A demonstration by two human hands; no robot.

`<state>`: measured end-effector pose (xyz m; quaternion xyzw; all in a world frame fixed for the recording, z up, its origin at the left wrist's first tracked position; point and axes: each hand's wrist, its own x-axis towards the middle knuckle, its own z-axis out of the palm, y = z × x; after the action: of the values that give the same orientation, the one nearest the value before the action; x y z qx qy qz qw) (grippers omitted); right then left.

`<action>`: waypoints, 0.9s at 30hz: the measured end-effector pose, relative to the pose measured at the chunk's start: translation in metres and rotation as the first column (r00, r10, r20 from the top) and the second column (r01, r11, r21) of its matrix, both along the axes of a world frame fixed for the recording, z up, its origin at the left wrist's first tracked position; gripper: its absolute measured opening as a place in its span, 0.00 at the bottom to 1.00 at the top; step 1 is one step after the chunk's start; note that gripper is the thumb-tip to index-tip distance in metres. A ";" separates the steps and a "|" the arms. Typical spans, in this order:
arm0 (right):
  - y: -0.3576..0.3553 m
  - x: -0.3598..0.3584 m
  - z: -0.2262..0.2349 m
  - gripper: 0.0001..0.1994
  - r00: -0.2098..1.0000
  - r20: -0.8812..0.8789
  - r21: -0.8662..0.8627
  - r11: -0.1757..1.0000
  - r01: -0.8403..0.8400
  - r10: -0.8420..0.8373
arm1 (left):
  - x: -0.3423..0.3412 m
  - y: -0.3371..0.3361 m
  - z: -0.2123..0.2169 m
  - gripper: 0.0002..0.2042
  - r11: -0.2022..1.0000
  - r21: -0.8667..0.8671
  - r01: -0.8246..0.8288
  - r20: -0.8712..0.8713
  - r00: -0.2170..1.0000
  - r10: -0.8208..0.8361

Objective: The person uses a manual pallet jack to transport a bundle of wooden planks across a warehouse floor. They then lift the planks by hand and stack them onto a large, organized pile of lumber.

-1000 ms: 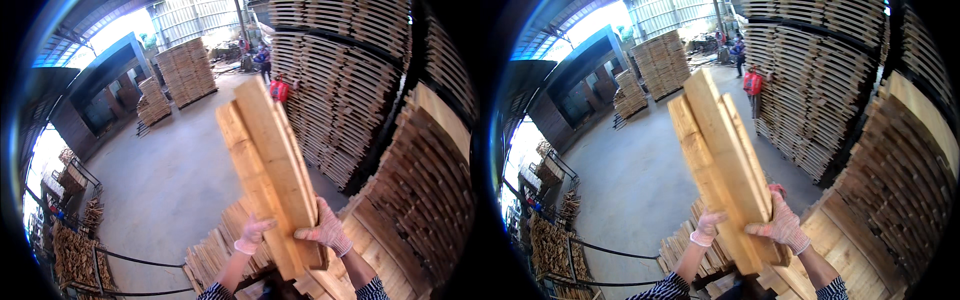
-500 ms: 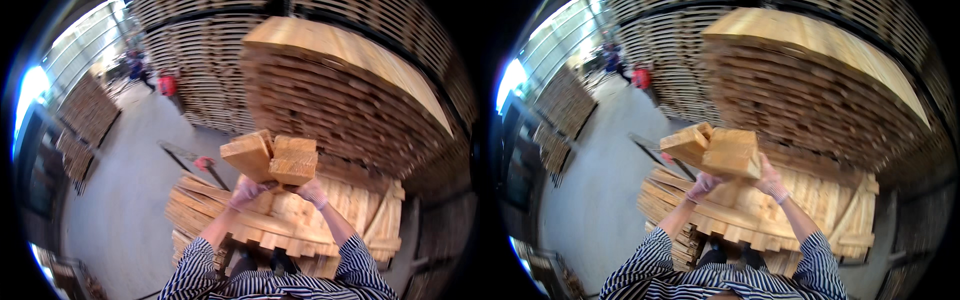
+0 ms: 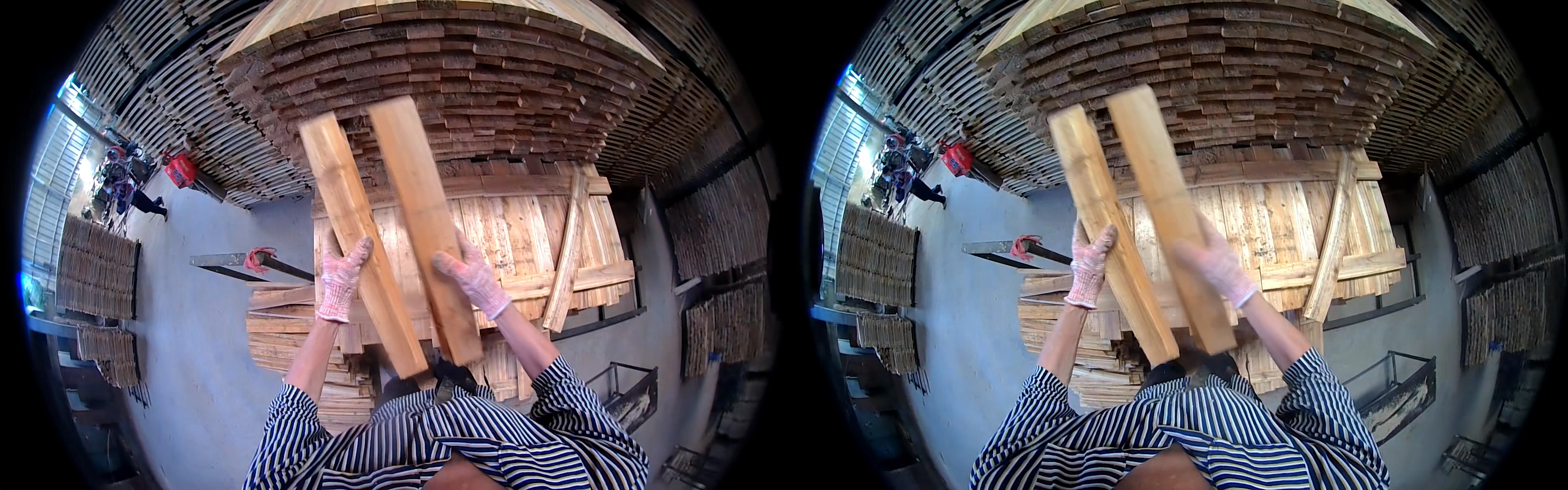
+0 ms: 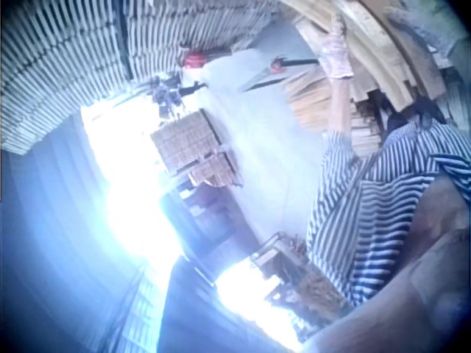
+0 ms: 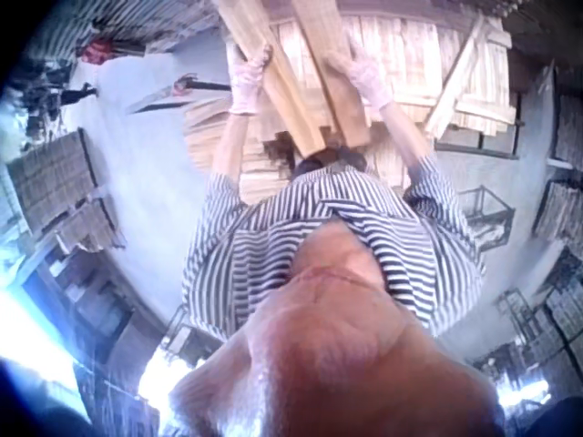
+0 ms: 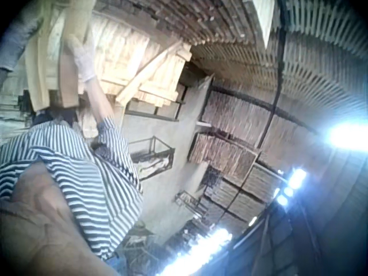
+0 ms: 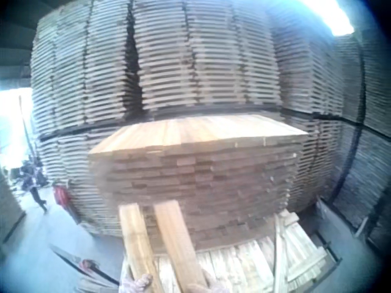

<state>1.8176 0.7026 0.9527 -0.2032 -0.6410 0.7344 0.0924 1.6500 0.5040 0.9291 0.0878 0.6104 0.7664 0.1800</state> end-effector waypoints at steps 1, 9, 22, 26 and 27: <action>0.009 0.015 -0.020 0.49 0.999 -0.016 -0.044 0.998 0.036 -0.037 | -0.001 -0.002 -0.017 0.32 0.992 -0.127 0.022 -0.007 1.000 -0.023; 0.157 0.045 -0.137 0.43 0.794 0.369 0.762 0.646 0.039 -0.483 | -0.066 0.047 -0.140 0.49 0.482 -0.875 -0.031 -0.124 0.979 -0.163; 0.004 -0.035 -0.095 0.39 0.808 0.321 0.931 0.322 -0.172 -0.495 | -0.067 -0.040 -0.135 0.51 0.565 -0.810 -0.159 -0.286 0.947 -0.143; -0.085 -0.123 -0.116 0.35 0.797 0.544 0.738 0.603 -0.304 -0.264 | -0.106 -0.089 -0.170 0.43 0.621 -0.775 -0.115 -0.231 0.967 -0.109; -0.111 -0.130 -0.136 0.34 0.866 0.371 0.855 0.487 -0.178 -0.335 | -0.106 -0.085 -0.178 0.42 0.619 -0.775 -0.131 -0.247 0.963 -0.105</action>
<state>1.6880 0.5917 0.8167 -0.3379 -0.9123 0.2256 0.0505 1.5442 0.4192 0.7515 0.0986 0.9025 0.4045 0.1102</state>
